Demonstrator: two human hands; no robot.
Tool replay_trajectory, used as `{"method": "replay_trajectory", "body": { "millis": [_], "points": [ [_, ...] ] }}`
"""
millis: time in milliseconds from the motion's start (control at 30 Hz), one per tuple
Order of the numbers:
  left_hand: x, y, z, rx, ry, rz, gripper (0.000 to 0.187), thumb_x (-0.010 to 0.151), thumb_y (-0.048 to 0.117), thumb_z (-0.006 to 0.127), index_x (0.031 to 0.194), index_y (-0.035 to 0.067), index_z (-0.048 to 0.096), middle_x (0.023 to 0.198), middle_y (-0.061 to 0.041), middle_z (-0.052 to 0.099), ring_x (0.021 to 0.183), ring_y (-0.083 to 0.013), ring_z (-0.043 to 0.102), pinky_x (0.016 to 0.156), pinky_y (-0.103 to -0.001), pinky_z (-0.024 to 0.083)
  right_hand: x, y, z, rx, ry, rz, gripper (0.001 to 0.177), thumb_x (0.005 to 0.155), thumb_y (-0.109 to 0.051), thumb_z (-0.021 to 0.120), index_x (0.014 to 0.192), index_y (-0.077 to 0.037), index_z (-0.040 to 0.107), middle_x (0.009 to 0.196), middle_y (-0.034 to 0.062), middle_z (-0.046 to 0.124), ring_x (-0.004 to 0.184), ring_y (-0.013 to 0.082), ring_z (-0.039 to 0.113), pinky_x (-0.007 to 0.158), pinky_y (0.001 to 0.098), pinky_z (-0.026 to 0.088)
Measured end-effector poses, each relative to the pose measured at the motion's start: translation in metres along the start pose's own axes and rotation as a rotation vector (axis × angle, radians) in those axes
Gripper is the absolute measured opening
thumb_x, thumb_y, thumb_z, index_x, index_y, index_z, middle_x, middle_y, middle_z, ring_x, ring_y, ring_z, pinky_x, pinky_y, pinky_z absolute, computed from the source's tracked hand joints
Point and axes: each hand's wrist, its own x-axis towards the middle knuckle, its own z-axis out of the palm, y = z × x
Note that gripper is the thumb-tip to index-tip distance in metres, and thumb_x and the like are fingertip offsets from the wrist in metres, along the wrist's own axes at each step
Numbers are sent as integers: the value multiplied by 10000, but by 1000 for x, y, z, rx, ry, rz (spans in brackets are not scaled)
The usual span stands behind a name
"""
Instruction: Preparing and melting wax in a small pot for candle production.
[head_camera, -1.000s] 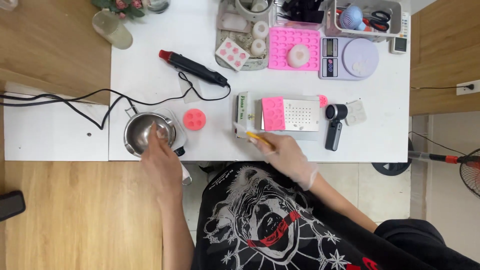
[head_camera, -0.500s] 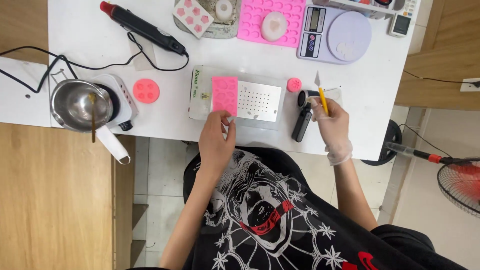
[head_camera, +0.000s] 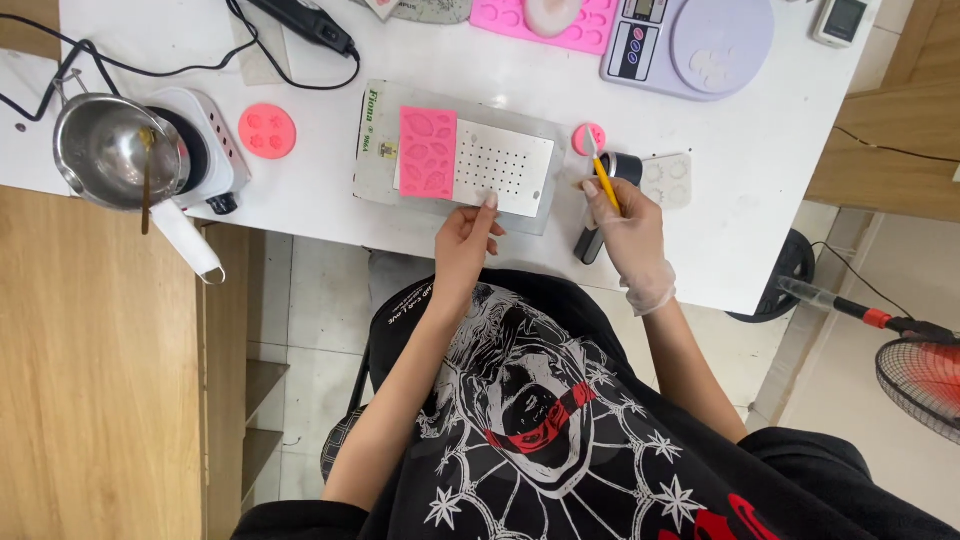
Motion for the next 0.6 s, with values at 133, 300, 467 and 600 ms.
{"method": "replay_trajectory", "body": {
  "millis": [133,300,467,600],
  "points": [
    [8,-7,4,30,44,128,403,950,388,720,954,-7,643,779,-45,665,643,-84,549,602,-236,461,0,-5,-6,0,2,-2,255,1025,-262,677,1131,-45,757,729,-55,561,664,39,458,591,224,376],
    [7,-2,1,17,48,104,394,952,386,725,936,-4,666,784,-49,681,648,-81,556,614,-231,467,-4,-4,-13,-20,19,39,258,1021,-274,677,1123,-54,765,700,-53,542,643,43,436,576,231,359],
    [4,-7,-4,-3,13,92,316,951,361,703,970,47,676,817,-21,701,633,-66,516,590,-219,386,-12,-9,-16,-21,-4,48,270,1032,-294,650,1132,-77,776,685,-45,526,638,47,432,586,230,360],
    [-22,21,8,-11,-68,157,291,966,333,702,986,45,665,835,-19,704,661,-62,510,628,-220,417,-18,-32,-15,-29,20,29,276,1048,-294,627,1137,-80,778,682,-38,526,634,52,427,587,236,358]
  ]
}}
